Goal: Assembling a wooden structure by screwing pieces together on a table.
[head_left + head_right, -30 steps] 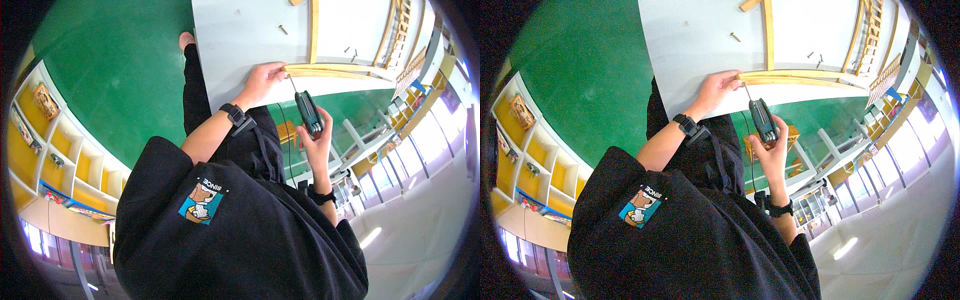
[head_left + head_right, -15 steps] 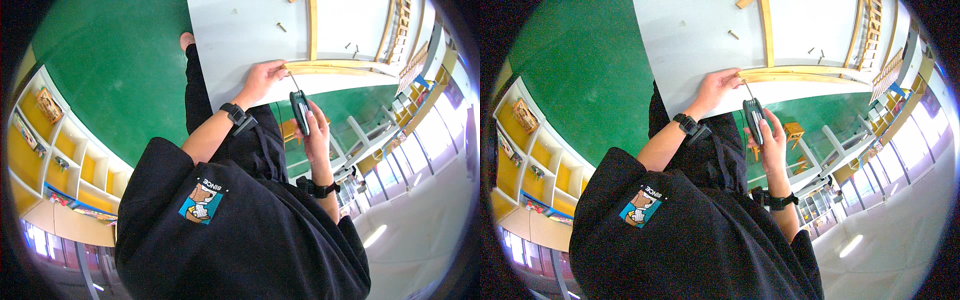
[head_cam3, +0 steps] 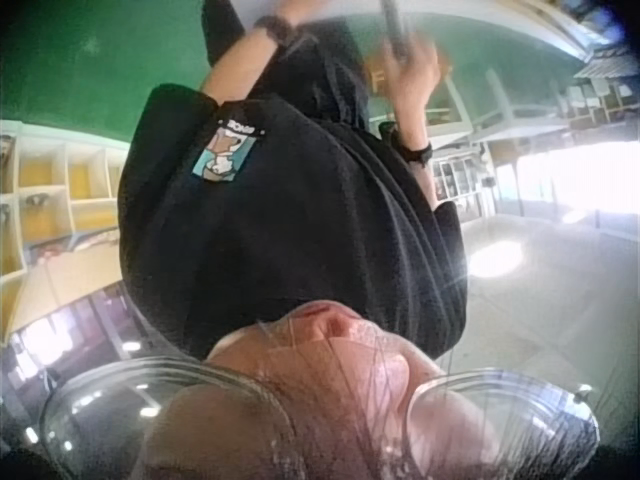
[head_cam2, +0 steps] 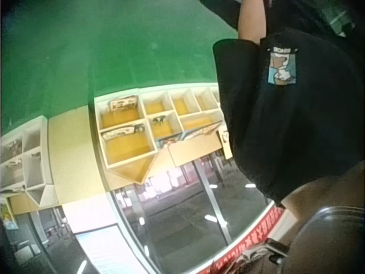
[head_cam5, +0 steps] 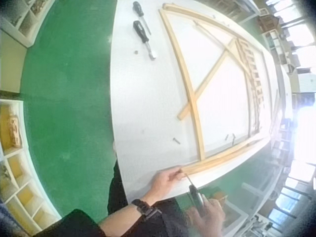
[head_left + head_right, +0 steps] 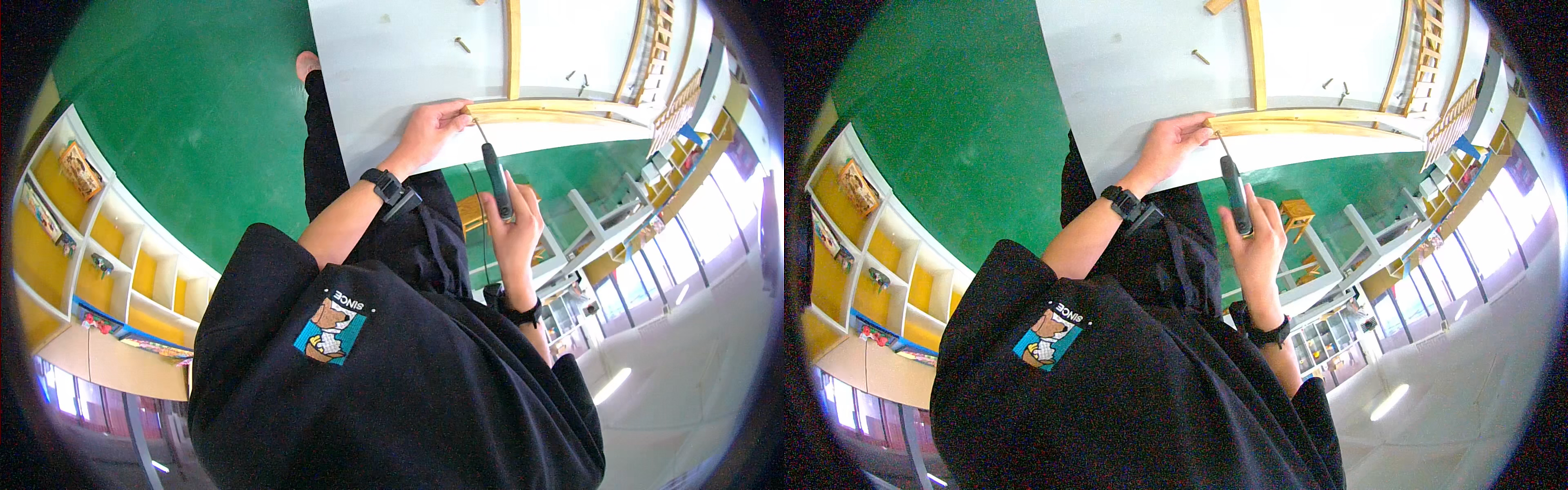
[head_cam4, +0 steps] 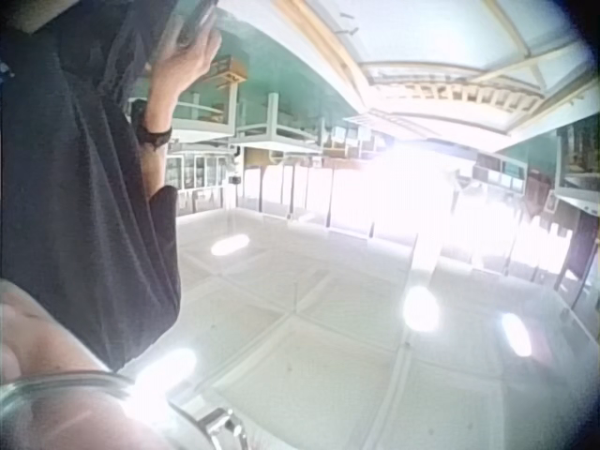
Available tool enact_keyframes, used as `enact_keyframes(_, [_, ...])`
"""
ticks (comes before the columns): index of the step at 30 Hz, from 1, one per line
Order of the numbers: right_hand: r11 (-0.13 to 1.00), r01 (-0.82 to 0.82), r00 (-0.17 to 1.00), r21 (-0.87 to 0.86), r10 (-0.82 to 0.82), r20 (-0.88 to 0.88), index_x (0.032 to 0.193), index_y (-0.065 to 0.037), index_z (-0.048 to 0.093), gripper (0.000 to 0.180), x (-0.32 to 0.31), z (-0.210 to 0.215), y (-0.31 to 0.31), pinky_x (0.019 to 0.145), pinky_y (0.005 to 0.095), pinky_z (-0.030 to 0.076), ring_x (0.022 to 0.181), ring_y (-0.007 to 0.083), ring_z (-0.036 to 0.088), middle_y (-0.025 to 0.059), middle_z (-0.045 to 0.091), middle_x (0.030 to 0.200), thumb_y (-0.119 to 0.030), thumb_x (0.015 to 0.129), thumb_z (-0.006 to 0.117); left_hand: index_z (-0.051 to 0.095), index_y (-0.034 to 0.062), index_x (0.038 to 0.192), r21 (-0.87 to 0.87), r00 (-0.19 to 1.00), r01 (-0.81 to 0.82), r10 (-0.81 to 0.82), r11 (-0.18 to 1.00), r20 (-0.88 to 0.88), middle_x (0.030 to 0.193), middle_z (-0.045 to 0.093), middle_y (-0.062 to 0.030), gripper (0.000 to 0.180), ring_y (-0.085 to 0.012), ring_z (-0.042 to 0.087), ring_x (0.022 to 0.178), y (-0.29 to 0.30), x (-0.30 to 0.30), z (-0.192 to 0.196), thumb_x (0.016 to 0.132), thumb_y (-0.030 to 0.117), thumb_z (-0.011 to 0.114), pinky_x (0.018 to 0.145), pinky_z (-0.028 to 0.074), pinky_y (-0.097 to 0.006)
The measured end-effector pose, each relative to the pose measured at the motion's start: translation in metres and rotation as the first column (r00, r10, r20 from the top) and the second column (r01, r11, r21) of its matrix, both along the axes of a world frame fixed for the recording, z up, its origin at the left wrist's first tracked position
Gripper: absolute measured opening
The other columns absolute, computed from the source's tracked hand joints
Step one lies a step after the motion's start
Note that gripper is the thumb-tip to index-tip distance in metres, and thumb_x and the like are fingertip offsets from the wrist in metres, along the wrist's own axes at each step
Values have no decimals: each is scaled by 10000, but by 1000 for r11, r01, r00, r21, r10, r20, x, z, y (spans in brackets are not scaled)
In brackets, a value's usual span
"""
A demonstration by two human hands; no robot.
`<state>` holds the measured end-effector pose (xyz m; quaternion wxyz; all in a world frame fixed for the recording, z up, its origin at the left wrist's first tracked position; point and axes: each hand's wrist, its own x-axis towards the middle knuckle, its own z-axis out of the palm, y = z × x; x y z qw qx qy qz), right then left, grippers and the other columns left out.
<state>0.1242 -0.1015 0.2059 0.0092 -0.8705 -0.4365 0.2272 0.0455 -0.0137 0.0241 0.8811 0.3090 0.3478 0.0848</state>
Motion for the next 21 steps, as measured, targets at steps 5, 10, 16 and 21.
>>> enact_keyframes(5, [417,883,208,-214,-758,-618,1302,-37,441,376,3,-6,9,530,256,508,587,132,594,136,652,861,-140,944,489,526,-38,1238,-45,994,-95,97,994,52,1044,649,-77,375,-102,604,919,-8,3,-7,899,110,590,824,487,-225])
enact_keyframes(10, [505,842,261,-189,-689,-676,1315,-52,428,484,10,4,0,532,231,498,613,121,584,138,618,944,-140,875,610,521,-38,1242,-25,996,-70,71,997,50,1049,648,-80,379,-103,600,922,-6,2,-5,896,102,592,823,486,-228])
enact_keyframes(16, [998,54,998,35,-53,-20,1220,-50,563,491,11,1,-11,638,333,477,684,281,592,140,590,906,-155,772,735,541,-41,1211,-38,995,-87,88,996,46,1051,648,-107,333,-137,625,954,-8,2,-6,896,62,575,860,488,-252])
enact_keyframes(21, [969,243,963,-55,-248,-105,1134,-15,616,361,8,-7,-20,597,299,474,670,211,609,128,639,815,-213,838,677,537,-41,1219,-2,996,-79,79,997,30,1029,654,-102,341,-134,630,939,-8,0,-7,896,63,574,845,493,-245])
